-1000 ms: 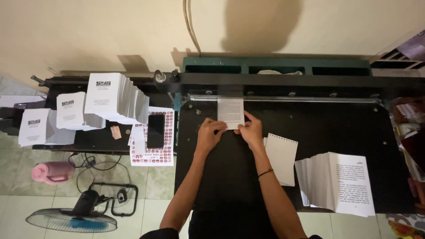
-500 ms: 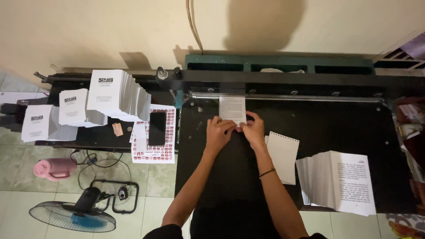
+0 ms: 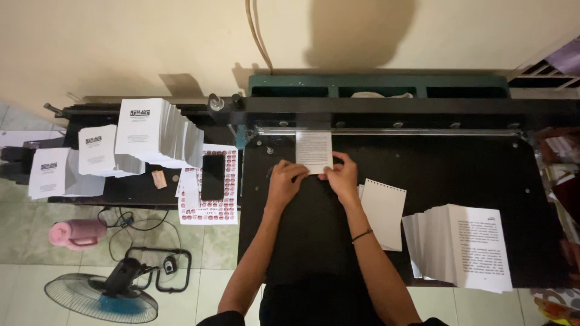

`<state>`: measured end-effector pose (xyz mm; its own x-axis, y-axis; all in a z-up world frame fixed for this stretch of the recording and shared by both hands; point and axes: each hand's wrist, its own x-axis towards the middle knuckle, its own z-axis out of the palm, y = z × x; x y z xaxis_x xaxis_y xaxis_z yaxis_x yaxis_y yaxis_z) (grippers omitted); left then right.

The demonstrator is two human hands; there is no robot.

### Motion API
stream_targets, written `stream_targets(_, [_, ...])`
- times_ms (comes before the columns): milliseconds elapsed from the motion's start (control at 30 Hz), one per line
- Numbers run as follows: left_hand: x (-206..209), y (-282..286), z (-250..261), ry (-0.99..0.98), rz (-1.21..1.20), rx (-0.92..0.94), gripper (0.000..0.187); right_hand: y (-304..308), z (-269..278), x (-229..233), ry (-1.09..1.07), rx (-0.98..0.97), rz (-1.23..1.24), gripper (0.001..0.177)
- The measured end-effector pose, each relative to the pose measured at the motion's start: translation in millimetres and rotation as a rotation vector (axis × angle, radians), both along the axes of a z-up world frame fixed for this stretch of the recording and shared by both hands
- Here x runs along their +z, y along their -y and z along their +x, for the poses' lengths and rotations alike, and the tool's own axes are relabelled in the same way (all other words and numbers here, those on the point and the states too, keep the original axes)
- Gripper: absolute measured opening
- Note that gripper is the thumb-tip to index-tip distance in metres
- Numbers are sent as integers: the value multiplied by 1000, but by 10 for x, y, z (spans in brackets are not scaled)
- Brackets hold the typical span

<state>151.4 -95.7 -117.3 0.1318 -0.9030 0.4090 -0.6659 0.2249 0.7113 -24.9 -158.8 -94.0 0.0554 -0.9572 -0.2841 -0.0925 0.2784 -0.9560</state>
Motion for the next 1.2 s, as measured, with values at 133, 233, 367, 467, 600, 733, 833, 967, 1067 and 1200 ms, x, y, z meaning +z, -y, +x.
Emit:
stream_targets(133, [-97,29,-7,22,-25,1,10,4,-16,0,-17,13,-20,58])
stream_targets(233, [-55,-4,-25,12,-13,21,8,-47,-7,105,-7,17,-19,59])
stream_targets(367, [89,-47,-42,-14,21,17,9,-32,-26,36,-7,18,-30,59])
stream_targets(467, [60,-38,-44,14,-14,32,8,-63,6,145,-4,2,-7,58])
stream_targets(600, [110,-40,-42,32,32,26,9,-47,2,49,-17,0,-36,57])
stream_targets(733, [158,-46,-62,12,62,9,8,-46,-15,-26,3,3,-47,57])
stream_targets(833, [178,-38,-62,11,51,16,9,11,-7,-140,-12,-2,-61,60])
stream_targets(967, [330,-57,-80,-121,-29,16,19,67,-21,-436,-1,-14,-93,62])
stream_targets(1067, [579,-242,-215,-524,83,116,58,-286,-91,-12,38,-5,-124,52])
stream_targets(1200, [850,-504,-494,-1033,451,192,83,-911,-376,327,111,18,-154,54])
